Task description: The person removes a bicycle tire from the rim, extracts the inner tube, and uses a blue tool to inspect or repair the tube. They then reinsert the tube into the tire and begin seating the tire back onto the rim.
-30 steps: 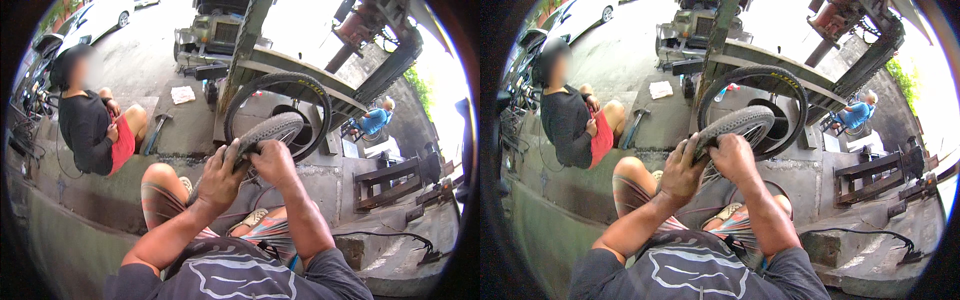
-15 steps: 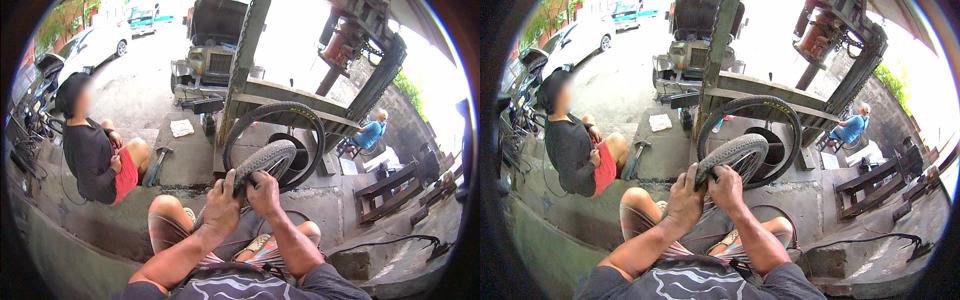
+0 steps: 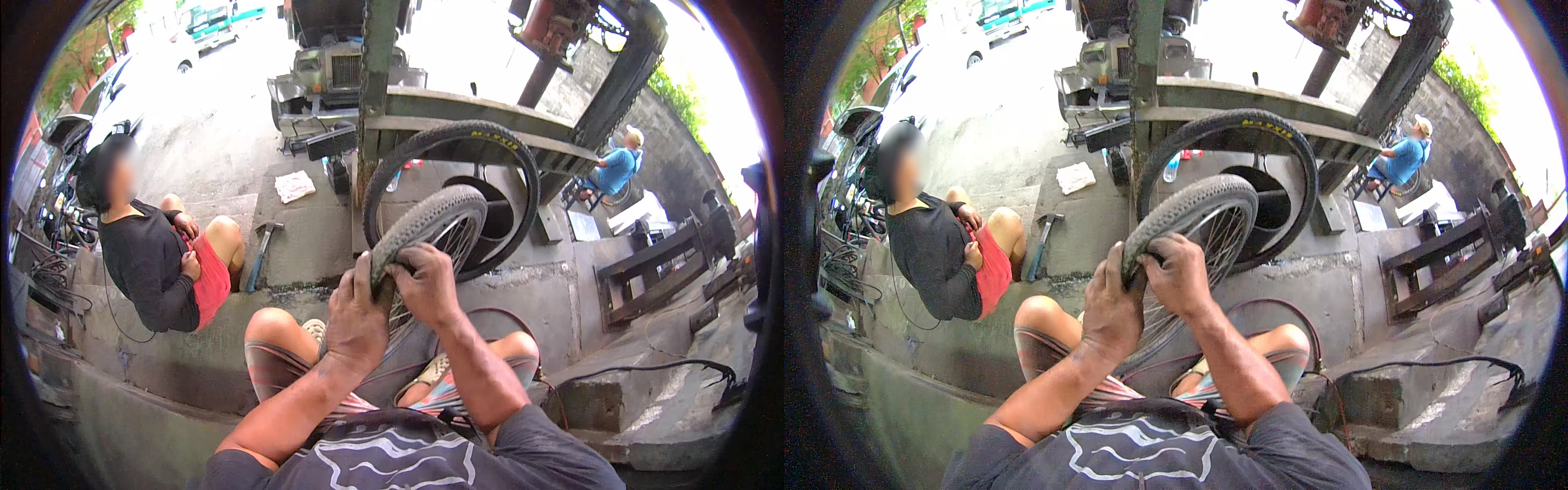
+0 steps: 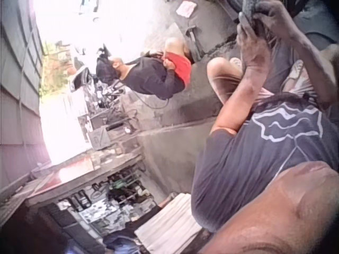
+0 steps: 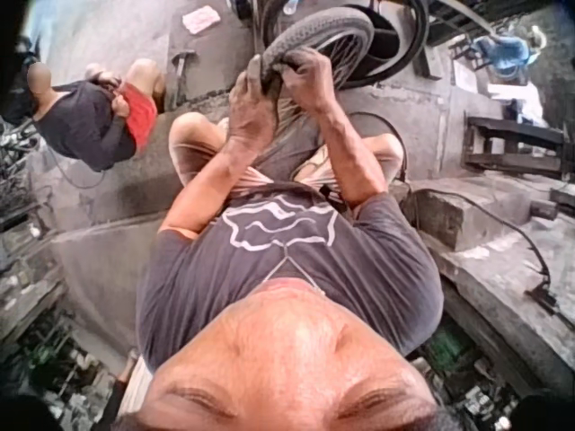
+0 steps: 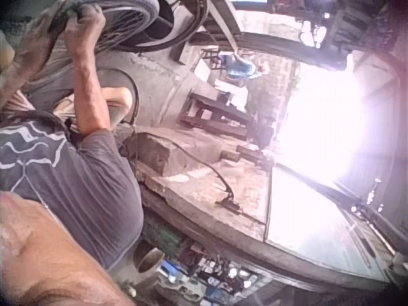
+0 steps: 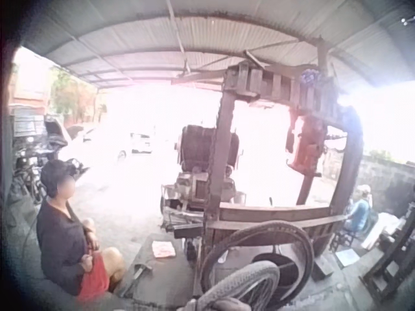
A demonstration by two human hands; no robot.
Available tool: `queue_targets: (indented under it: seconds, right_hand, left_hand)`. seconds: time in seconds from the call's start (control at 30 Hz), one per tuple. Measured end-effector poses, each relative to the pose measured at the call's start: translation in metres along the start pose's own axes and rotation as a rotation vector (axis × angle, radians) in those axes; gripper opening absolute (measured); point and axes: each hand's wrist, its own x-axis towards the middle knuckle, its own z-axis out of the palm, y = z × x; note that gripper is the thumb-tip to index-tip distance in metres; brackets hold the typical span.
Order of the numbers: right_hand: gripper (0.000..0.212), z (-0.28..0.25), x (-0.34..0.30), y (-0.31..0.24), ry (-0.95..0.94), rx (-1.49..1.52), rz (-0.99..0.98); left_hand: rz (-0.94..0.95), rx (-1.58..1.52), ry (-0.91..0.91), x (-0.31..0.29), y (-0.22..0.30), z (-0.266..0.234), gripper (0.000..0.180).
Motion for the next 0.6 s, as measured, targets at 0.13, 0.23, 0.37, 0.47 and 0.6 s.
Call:
queue_targets:
  seconds: [0.13,0.23,0.37,0.47,0.6]
  right_hand:
    - [0.016,-0.009,0.013,-0.007,-0.154,-0.067,-0.022]
    - [0.017,-0.015,0.026,-0.007,-0.256,-0.080,0.008]
    - [0.022,-0.030,0.029,0.007,-0.422,-0.092,0.101]
    - [0.025,-0.033,0.043,-0.008,-0.587,-0.287,0.057]
    - [0.025,-0.025,0.042,-0.004,-0.620,-0.513,-0.119]
  left_hand:
    - [0.001,0.010,0.006,0.000,-0.002,0.002,0.057]
    - [0.001,-0.012,-0.012,0.001,-0.005,-0.001,0.060]
    - [0.004,-0.061,-0.026,-0.002,-0.007,0.003,0.061]
    - [0.018,-0.076,0.010,-0.005,-0.016,0.010,0.057]
    - [0.025,-0.075,0.054,-0.010,-0.019,0.019,0.056]
